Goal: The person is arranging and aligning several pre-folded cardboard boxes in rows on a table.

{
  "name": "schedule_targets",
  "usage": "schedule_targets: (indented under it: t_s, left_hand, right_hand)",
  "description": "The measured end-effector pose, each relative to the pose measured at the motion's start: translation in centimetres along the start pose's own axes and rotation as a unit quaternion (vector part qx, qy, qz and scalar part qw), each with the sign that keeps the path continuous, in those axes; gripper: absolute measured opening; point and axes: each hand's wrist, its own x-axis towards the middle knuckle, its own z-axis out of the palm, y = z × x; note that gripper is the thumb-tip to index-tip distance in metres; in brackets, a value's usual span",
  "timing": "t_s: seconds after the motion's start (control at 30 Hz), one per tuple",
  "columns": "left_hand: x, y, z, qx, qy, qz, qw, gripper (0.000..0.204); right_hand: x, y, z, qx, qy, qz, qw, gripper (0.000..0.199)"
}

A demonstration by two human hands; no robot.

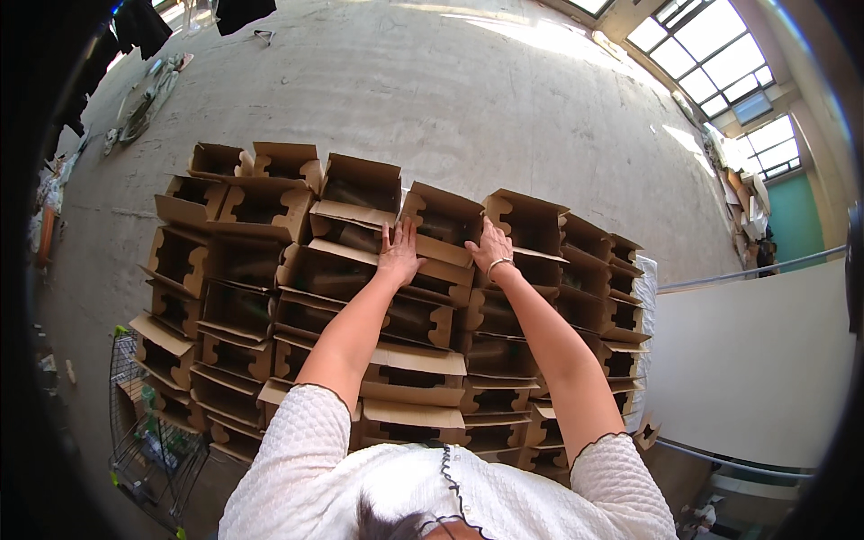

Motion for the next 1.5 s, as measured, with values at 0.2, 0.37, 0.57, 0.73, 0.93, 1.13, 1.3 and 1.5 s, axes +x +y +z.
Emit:
schedule_targets:
  t_s: [0.2,0.37,0.57,0.73,0.93,1.13,1.3,1.5]
  left_hand:
    - [0.3,0.2,-0.4,-0.018,-0.002,0.014,1.0,0.091]
    - [1.3,-1.1,0.0,0.026,0.032,0.027,0.999,0.082]
    - [4.1,-1.2,-1.9,0.025,0.125,0.063,0.99,0.093]
    - [6.3,-0.6,-5.7,-0.044,0.099,0.042,0.993,0.126]
    - [8.4,-1.4,-4.9,-0.058,0.167,0.025,0.984,0.076]
    - [6.5,-0.8,-3.1,0.103,0.094,0.021,0.99,0.058]
    - [1.9,-0.1,-2.6,0.045,0.164,0.042,0.985,0.065]
    - [-18.1,4.9,-8.6,-0.263,0.25,0.023,0.931,0.054]
  right_hand:
    - [-0.1,-0.8,2.1,-0.037,-0.011,-0.046,0.998,0.092]
    - [-0.3,-2.9,0.6,-0.044,-0.062,-0.129,0.989,0.103]
    - [-0.5,-1.5,2.2,-0.018,-0.039,-0.171,0.984,0.095]
    - [1.2,-0.3,4.5,0.061,-0.068,-0.041,0.995,0.075]
    - [1.3,-2.3,3.1,0.153,0.054,-0.015,0.987,0.051]
    - [3.3,-2.6,2.8,0.039,0.112,0.001,0.993,0.041]
    - [5.4,-1.1,6.8,-0.091,0.146,-0.038,0.984,0.01]
    - [5.6,0.4,8.1,-0.11,0.2,-0.078,0.971,0.007]
